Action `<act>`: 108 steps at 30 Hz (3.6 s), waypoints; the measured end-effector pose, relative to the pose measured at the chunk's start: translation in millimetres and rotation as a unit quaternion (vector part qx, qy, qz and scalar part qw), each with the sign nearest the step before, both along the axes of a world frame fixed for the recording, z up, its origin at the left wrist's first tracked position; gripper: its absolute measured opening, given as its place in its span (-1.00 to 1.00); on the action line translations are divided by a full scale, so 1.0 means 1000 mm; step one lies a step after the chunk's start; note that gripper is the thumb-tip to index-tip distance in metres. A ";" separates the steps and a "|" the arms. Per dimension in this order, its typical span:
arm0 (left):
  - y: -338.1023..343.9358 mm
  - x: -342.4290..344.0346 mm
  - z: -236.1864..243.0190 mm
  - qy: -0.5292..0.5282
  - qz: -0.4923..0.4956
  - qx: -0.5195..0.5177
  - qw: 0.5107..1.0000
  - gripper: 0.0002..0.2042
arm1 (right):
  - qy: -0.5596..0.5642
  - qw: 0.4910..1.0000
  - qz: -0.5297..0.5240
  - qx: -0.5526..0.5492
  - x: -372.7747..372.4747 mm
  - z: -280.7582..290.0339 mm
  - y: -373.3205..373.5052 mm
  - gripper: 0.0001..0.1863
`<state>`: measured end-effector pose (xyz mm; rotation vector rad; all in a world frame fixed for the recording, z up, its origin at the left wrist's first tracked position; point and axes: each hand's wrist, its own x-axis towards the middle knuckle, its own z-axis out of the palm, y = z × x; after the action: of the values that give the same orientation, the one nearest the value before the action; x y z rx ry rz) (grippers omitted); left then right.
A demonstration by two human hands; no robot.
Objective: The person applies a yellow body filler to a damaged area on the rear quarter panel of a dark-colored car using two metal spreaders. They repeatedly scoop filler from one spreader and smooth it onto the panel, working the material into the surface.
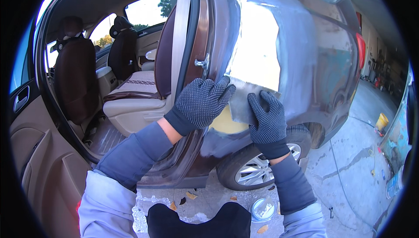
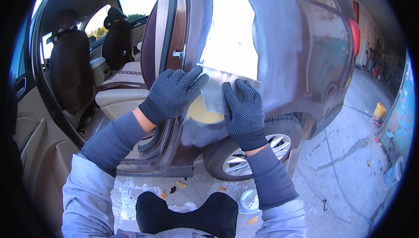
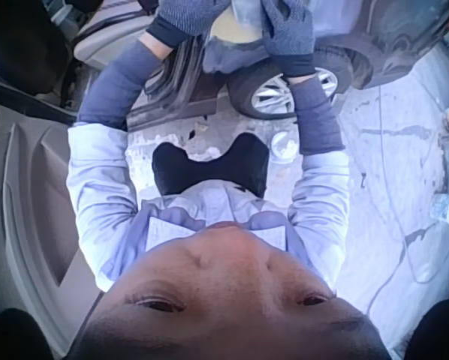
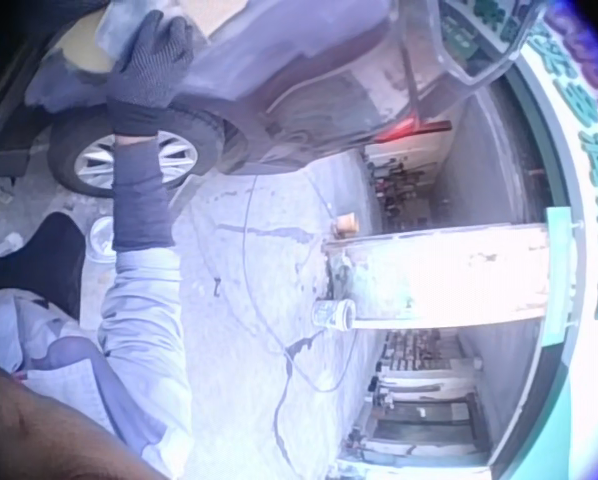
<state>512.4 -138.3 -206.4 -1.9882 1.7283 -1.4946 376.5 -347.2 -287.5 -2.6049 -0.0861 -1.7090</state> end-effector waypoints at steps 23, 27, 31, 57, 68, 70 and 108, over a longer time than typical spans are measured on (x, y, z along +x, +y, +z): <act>0.068 0.001 -0.108 0.083 -0.012 0.050 0.995 -0.58 | 0.093 0.994 0.015 0.053 -0.010 -0.110 0.071 -0.25; 0.078 -0.007 -0.123 0.110 -0.016 0.081 0.991 -0.58 | 0.116 0.992 0.032 0.047 -0.022 -0.114 0.078 -0.32; 0.080 -0.027 -0.117 0.124 0.024 0.141 0.982 -0.59 | 0.173 0.981 0.065 0.056 -0.044 -0.095 0.074 -0.41; -0.055 0.011 0.157 -0.114 -0.004 -0.234 0.965 -0.80 | -0.122 0.977 0.045 -0.169 0.041 0.212 -0.068 -0.56; -0.053 0.014 0.138 -0.122 0.001 -0.202 0.972 -0.76 | -0.063 0.991 0.029 -0.111 0.029 0.194 -0.064 -0.55; -0.051 0.013 0.130 -0.119 0.007 -0.186 0.975 -0.76 | -0.064 0.992 0.022 -0.109 0.028 0.182 -0.062 -0.53; 0.012 -0.011 -0.035 0.031 0.017 0.003 0.999 -0.50 | 0.017 0.999 -0.032 0.007 -0.002 -0.027 0.009 -0.24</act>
<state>501.6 -126.4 -241.6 -2.0712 1.7091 -1.4313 374.1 -338.7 -314.6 -2.6539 0.0114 -1.6765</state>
